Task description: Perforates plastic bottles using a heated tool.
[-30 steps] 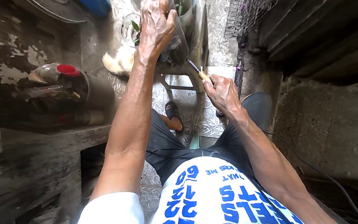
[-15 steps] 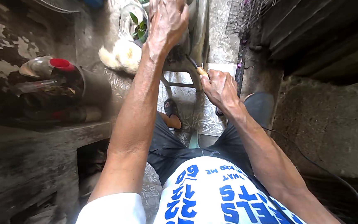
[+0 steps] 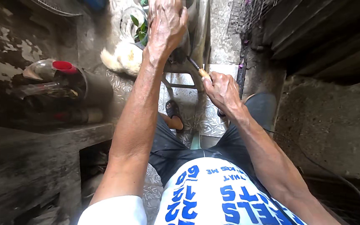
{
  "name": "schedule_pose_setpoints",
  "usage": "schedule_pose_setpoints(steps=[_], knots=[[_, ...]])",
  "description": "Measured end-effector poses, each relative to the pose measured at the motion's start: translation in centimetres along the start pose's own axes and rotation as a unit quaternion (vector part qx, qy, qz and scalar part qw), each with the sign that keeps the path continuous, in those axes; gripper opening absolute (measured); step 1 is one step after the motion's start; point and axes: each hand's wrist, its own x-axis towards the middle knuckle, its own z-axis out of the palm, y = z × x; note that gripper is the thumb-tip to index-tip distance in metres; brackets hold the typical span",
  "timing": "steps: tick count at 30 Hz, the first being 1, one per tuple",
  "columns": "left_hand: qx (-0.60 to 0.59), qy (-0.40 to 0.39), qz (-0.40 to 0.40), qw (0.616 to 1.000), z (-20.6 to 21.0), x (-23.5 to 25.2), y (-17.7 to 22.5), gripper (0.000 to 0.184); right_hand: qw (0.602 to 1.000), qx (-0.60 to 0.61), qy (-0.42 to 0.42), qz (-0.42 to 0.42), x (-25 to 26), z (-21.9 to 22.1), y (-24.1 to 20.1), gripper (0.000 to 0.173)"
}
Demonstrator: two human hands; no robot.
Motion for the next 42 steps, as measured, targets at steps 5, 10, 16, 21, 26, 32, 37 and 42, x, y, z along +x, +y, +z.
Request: schedule_pose_setpoints(steps=[5, 10, 16, 21, 26, 32, 37, 42], knots=[[0.012, -0.004, -0.025, 1.0, 0.0, -0.1, 0.3, 0.034, 0.999, 0.02, 0.035, -0.02, -1.0, -0.7, 0.8, 0.043], [0.025, 0.008, -0.005, 1.0, -0.1, -0.3, 0.2, 0.039, 0.999, 0.021, 0.032, -0.024, -0.3, -1.1, 0.3, 0.043], [0.028, -0.019, -0.02, 0.999, -0.2, -0.1, 0.5, 0.041, 0.998, 0.034, 0.031, -0.034, 0.2, -1.1, 1.1, 0.043], [0.003, -0.026, -0.042, 0.999, -0.6, -0.5, 0.9, 0.039, 0.998, 0.028, 0.031, -0.048, 0.8, -0.9, 1.5, 0.044], [-0.005, -0.03, -0.037, 0.999, -0.6, -0.5, 1.1, 0.036, 0.999, -0.02, 0.022, -0.03, 0.8, -1.4, -0.2, 0.043], [0.009, -0.008, -0.01, 1.0, -0.2, -0.2, 0.6, 0.035, 0.999, -0.035, 0.022, -0.026, 0.9, -1.4, -1.0, 0.043], [0.002, 0.002, -0.006, 1.0, -0.1, -0.1, 0.4, 0.036, 1.0, -0.027, 0.011, -0.011, 1.4, -1.0, -1.0, 0.044], [-0.008, -0.021, -0.013, 1.0, -0.8, -0.2, 0.3, 0.033, 1.0, -0.003, 0.005, -0.018, 0.5, -1.4, 0.4, 0.044]])
